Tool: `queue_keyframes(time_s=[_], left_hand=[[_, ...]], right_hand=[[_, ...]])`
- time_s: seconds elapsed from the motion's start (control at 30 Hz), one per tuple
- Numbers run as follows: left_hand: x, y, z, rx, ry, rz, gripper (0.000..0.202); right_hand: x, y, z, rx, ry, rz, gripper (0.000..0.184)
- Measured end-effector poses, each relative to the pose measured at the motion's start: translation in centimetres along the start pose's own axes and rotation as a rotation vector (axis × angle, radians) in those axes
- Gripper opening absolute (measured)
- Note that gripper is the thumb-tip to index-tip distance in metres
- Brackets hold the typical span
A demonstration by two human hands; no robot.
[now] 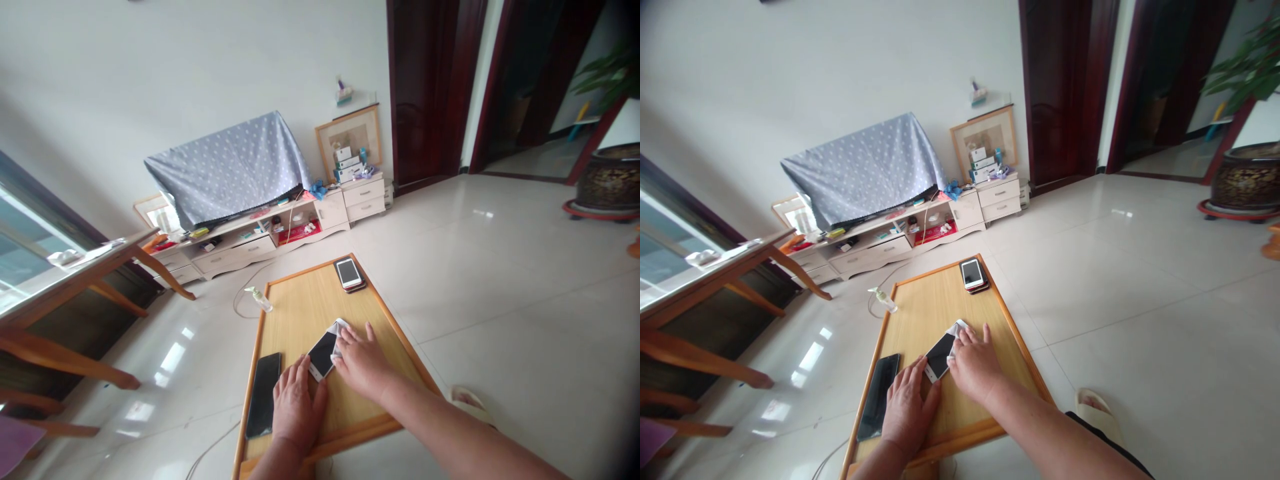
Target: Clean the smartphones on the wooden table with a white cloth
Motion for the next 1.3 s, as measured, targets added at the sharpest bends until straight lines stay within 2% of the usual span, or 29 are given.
queue_keyframes(time_s=[0.17,0.3,0.47,0.63,0.8,1.0,1.2,1.3], left_hand=[[-0.1,0.1,-0.1,0.004,0.019,0.014,0.056],[0.0,0.2,-0.1,0.007,0.014,0.021,0.056],[0.1,0.3,0.0,0.01,0.009,0.013,0.056],[0.1,0.3,0.0,0.014,0.008,0.005,0.056],[0.0,0.2,0.0,0.008,0.014,0.01,0.056],[0.0,0.4,-0.1,0.008,0.02,0.025,0.057],[-0.2,0.4,-0.1,0.021,0.023,0.045,0.058],[-0.1,0.3,-0.1,0.019,0.022,0.039,0.058]], right_hand=[[0.9,-0.5,1.3,-0.027,0.101,0.034,0.048],[-0.2,0.1,0.1,-0.033,0.031,0.022,0.041],[-1.6,0.1,-1.3,0.012,-0.058,-0.009,0.047],[-1.2,-0.9,-0.2,0.021,-0.031,-0.007,0.056],[-0.8,-0.9,0.6,-0.023,0.061,0.013,0.05],[-1.4,-0.4,0.3,-0.002,-0.044,0.006,0.051],[0.3,-2.1,3.9,-0.03,0.214,0.093,0.054],[0.7,-2.1,4.3,-0.061,0.257,0.121,0.053]])
Point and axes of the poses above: each hand's wrist, its own x-axis away from the middle knuckle, its own y-axis out of the back of the hand, z = x × y, the point moved 4 cm from there along -x, towards the middle knuckle, and after that the axes turned 6 degrees about -y, right-handed, at the moved point
